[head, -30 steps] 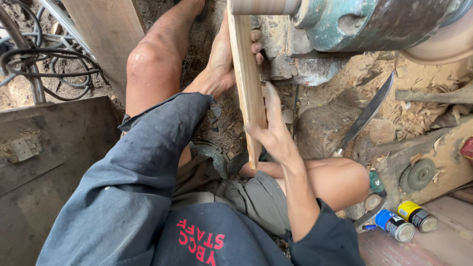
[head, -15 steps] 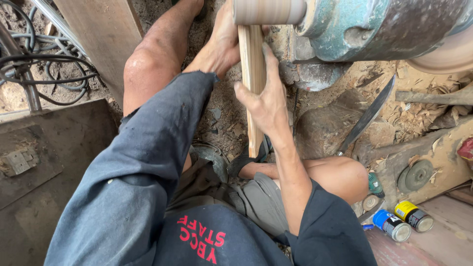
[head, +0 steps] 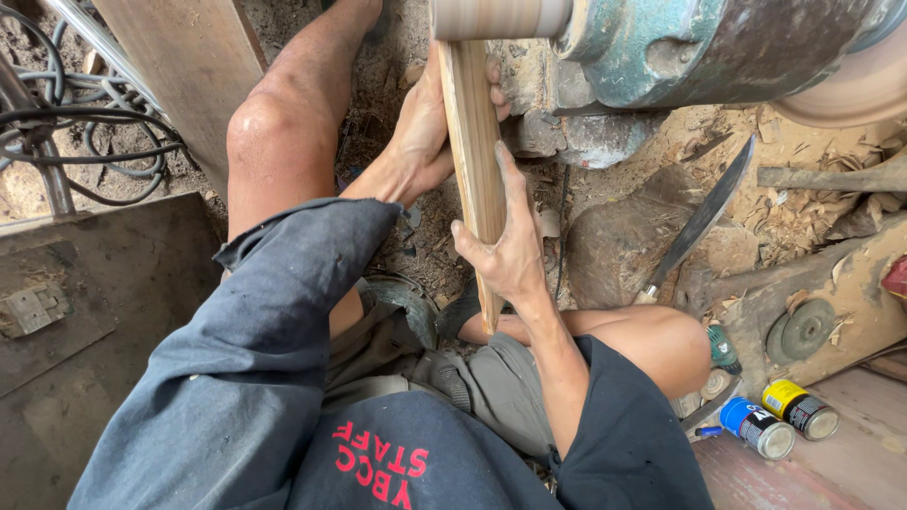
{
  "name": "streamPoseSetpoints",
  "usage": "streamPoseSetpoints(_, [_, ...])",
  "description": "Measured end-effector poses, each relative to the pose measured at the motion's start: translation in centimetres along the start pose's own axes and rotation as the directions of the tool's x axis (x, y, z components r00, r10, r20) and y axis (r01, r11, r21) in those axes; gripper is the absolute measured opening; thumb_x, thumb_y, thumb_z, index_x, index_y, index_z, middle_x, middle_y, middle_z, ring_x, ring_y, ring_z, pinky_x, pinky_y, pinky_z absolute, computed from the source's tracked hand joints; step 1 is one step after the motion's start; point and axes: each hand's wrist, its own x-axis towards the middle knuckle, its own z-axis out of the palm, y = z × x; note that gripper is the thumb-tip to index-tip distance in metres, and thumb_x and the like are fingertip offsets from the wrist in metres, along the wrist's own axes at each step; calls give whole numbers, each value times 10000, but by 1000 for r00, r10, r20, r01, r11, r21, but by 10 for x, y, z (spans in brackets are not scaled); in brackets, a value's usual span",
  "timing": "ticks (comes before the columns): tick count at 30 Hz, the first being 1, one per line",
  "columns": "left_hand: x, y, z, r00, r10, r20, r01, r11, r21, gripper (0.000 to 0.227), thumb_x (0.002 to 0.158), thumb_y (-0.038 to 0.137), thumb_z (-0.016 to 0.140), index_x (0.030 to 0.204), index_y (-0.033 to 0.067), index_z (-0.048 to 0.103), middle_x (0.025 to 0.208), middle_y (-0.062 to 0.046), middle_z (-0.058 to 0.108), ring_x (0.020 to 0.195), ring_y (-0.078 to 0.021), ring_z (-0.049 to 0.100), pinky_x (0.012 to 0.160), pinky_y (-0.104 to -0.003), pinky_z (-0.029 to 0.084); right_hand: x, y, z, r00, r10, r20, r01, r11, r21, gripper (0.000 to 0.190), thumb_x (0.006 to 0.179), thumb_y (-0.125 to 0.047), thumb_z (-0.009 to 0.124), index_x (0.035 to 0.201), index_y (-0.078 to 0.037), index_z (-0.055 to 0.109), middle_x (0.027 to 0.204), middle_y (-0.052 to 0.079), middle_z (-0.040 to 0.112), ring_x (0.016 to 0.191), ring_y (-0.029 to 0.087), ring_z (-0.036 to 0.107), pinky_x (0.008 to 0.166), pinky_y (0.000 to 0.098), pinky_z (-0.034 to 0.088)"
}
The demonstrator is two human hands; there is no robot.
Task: The person holds a flat wooden piece against a rotating grinding wheel, moving it back and forth to smooth the surface. The person periodically rotates the wood to grind different edges and sides.
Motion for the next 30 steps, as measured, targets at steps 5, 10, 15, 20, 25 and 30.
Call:
streamPoseSetpoints(5, [-19,-5,0,998,-42,37,41,999,13,676,1019,677,309,1093,98,650,906,-42,678,923,-168,686,861,-352,600,-17,8,-1,1000,-28,9,28,1000,2,941,871,-231,756,1635,1,259,1638,243,407,1528,345,439,1276,424,357])
streamPoseSetpoints(10, [-43,-5,9,996,-85,19,84,996,32,672,1026,649,284,1135,99,656,959,-68,701,965,-172,689,900,-378,615,-36,5,-1,999,26,20,-27,999,44,945,843,-225,734,1625,15,261,1609,246,427,1492,332,470,1253,418,381])
streamPoseSetpoints(15, [-42,-2,15,993,-100,-54,98,994,-47,566,995,550,285,1275,143,560,1100,-73,691,1019,-182,673,920,-422,619,-40,0,-1,997,74,23,-77,990,120,939,832,-214,727,1620,18,272,1587,231,454,1476,319,477,1253,423,363])
streamPoseSetpoints(20, [1,3,-1,999,-41,-21,39,997,-73,594,1075,509,327,1284,8,569,1042,-110,663,958,-196,664,869,-425,635,-5,4,-2,1000,-2,0,2,993,119,931,853,-246,718,1632,20,284,1610,226,446,1509,310,459,1281,406,349])
streamPoseSetpoints(25, [55,8,-24,999,31,-30,-34,995,-95,384,1068,358,520,1206,2,563,1008,-135,639,890,-244,640,819,-462,628,37,11,-3,1000,14,23,-19,979,204,939,866,-268,725,1631,39,276,1613,227,445,1515,305,454,1294,403,339])
streamPoseSetpoints(30, [61,14,-31,999,45,-29,-48,993,-110,374,1036,407,553,1213,78,579,1021,-81,616,938,-223,629,839,-516,629,43,19,-1,1000,-22,17,19,984,176,960,866,-309,724,1637,36,266,1624,224,429,1515,301,453,1296,401,345])
